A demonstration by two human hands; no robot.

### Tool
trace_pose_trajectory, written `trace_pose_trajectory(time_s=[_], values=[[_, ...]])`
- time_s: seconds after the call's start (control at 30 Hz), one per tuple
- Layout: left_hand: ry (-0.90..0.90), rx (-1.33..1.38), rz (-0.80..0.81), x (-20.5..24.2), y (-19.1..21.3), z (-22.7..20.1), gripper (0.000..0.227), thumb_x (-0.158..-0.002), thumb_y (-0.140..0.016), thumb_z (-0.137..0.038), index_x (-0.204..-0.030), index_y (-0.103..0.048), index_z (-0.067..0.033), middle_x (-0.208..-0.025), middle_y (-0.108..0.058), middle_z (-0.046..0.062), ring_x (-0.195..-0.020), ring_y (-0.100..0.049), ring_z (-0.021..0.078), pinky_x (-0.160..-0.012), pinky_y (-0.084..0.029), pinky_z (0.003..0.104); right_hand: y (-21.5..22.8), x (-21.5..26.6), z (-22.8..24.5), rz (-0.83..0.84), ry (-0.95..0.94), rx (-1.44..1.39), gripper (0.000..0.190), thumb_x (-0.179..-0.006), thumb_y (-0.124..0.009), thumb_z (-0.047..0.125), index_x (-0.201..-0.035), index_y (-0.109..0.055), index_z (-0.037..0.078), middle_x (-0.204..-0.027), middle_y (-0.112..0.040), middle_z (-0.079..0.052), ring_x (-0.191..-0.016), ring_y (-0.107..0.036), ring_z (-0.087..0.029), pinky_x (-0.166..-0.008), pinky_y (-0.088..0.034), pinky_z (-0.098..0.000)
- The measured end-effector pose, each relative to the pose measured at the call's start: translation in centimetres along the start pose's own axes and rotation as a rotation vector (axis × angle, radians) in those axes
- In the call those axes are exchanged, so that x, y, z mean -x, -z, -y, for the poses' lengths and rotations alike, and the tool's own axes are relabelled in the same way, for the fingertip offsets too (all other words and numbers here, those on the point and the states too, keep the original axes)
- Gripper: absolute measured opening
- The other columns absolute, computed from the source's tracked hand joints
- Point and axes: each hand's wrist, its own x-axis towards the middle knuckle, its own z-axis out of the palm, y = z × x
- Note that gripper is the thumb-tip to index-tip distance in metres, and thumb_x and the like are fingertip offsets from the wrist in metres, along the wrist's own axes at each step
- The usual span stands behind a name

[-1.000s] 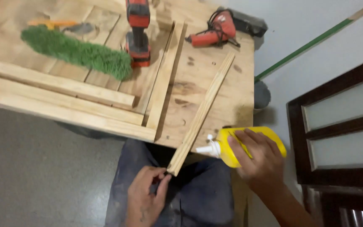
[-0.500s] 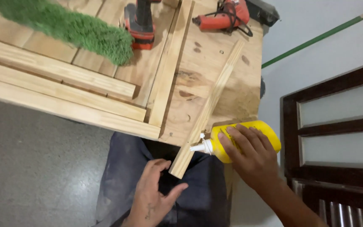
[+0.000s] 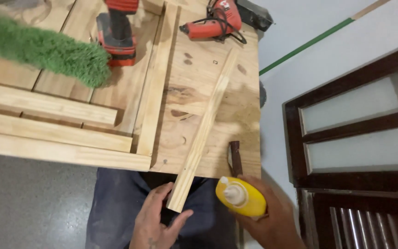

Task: Applying wood glue to a wooden strip and sanding the edges of another wooden piece on a workbench.

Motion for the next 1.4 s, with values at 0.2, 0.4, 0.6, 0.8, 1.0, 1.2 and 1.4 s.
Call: trace_pose_trajectory(time_s=[0.2,0.4,0.6,0.8,1.0,1.2,1.4], values=[[-0.212,-0.113,-0.112,-0.1,-1.0,0.7,0.073,-0.08,-0.084,-0.034,-0.143,-0.056,-0.0128,-0.137,-0.066,0.008,-0.126,-0.065,0.0233,-0.099,-0.054,0.035,-1.8,5.6,-2.0,0.193,-0.745,-0.423,0.082,-0.043,-0.107,0.025,-0.12,-0.08,0.019,-0.109,-0.089,0.003,-0.097,-0.078,-0.009,-0.089,-0.058,-0.0245],[-0.403,-0.152,-0.227,0.1,-1.6,0.9,0.069,-0.082,-0.083,-0.02,-0.144,-0.055,-0.0045,-0.136,-0.068,0.014,-0.123,-0.069,0.0245,-0.105,-0.054,0.034,-3.0,8.5,-2.6,0.038,-0.78,-0.239,0.087,-0.041,-0.105,0.032,-0.123,-0.077,0.024,-0.109,-0.088,0.003,-0.092,-0.079,-0.011,-0.083,-0.06,-0.0265],[-0.493,-0.097,-0.225,0.4,-1.6,0.6,0.077,-0.082,-0.088,-0.016,-0.146,-0.049,-0.0012,-0.139,-0.066,0.016,-0.126,-0.068,0.0261,-0.104,-0.057,0.033,0.0,2.3,-0.7,-0.193,0.316,0.341,0.034,-0.093,-0.063,0.016,-0.124,-0.066,0.002,-0.119,-0.072,-0.019,-0.1,-0.073,-0.034,-0.088,-0.058,-0.0443],[-0.396,-0.045,-0.23,1.7,-0.8,-0.7,0.073,-0.081,-0.088,-0.019,-0.142,-0.054,-0.0012,-0.141,-0.064,0.016,-0.128,-0.067,0.0239,-0.079,-0.066,0.023,0.0,-1.4,1.3,-0.114,0.559,0.539,0.019,-0.101,-0.067,0.025,-0.117,-0.07,0.016,-0.119,-0.074,-0.01,-0.106,-0.075,-0.031,-0.08,-0.052,-0.0409],[-0.421,0.098,-0.264,2.1,-0.5,-0.9,0.054,-0.082,-0.087,-0.01,-0.129,-0.063,0.0031,-0.133,-0.067,0.02,-0.116,-0.073,0.024,-0.095,-0.065,0.031,-0.9,-2.4,1.6,-0.022,0.65,0.56,0.02,-0.103,-0.059,0.014,-0.12,-0.069,0.018,-0.121,-0.074,-0.009,-0.106,-0.075,-0.031,-0.079,-0.052,-0.0411],[-0.444,0.09,-0.242,2.0,0.0,-1.0,0.048,-0.082,-0.086,-0.01,-0.122,-0.066,0.005,-0.125,-0.071,0.02,-0.115,-0.073,0.0271,-0.101,-0.063,0.035,-0.9,-2.4,1.6,0.008,0.653,0.586,0.022,-0.1,-0.065,0.008,-0.119,-0.071,0.018,-0.119,-0.075,-0.01,-0.105,-0.075,-0.031,-0.078,-0.052,-0.0403],[-0.478,0.079,-0.242,1.7,0.2,-1.3,0.043,-0.084,-0.085,-0.011,-0.119,-0.066,0.0056,-0.122,-0.072,0.019,-0.114,-0.073,0.0286,-0.104,-0.06,0.035,-0.3,-2.7,2.1,0.049,0.673,0.631,0.021,-0.103,-0.062,0.013,-0.121,-0.07,0.019,-0.121,-0.074,-0.009,-0.107,-0.074,-0.03,-0.078,-0.05,-0.0395]])
